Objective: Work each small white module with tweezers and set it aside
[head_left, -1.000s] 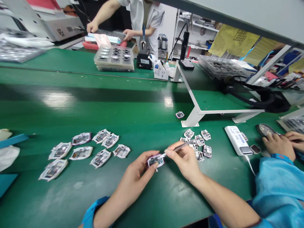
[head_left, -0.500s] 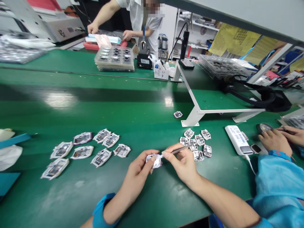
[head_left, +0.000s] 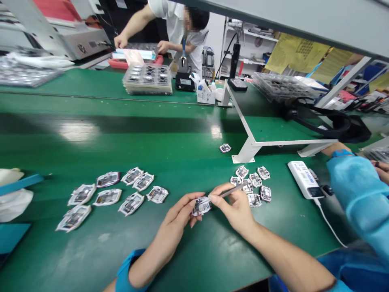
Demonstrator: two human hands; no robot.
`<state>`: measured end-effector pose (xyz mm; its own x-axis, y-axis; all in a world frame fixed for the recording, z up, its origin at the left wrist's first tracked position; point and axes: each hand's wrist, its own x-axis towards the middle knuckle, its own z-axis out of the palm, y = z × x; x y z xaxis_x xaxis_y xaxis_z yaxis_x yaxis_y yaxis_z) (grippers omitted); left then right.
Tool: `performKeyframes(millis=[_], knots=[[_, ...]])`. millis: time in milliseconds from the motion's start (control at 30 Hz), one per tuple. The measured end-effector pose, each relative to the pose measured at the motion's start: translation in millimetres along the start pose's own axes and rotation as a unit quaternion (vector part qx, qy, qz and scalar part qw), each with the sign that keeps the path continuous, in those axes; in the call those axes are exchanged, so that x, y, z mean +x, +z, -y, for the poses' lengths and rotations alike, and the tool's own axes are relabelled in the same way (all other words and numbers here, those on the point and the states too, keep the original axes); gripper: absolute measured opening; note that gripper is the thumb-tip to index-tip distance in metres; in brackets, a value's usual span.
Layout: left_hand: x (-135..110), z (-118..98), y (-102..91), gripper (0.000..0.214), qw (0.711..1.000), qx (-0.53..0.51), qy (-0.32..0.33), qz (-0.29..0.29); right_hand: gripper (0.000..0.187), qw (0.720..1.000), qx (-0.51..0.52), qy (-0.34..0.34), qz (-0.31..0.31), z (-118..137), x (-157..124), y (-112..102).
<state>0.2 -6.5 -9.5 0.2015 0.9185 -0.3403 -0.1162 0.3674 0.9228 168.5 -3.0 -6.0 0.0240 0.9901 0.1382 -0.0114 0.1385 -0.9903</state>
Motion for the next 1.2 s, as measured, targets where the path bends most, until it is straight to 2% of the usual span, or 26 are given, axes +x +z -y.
performKeyframes(millis=[433, 633, 867, 1200], knots=[[-0.8, -2.7, 3.5, 0.034, 1.000, 0.005, -0.002, -0.003, 0.008, 1.000, -0.017, 0.001, 0.015, -3.4, 0.7, 2.0], [-1.2, -2.8, 2.6, 0.033, 1.000, 0.014, -0.002, 0.001, 0.012, 0.999, -0.005, 0.041, 0.025, -1.5, 3.1, 1.1], [-1.7, -2.9, 1.1, 0.030, 0.999, 0.036, 0.020, 0.009, 0.013, 0.998, 0.008, 0.057, -0.008, 1.1, 2.3, 2.7], [-3.6, -6.4, 3.5, 0.024, 0.994, 0.090, 0.053, 0.010, 0.013, 0.998, 0.000, 0.067, -0.021, -1.2, 1.8, 4.5]])
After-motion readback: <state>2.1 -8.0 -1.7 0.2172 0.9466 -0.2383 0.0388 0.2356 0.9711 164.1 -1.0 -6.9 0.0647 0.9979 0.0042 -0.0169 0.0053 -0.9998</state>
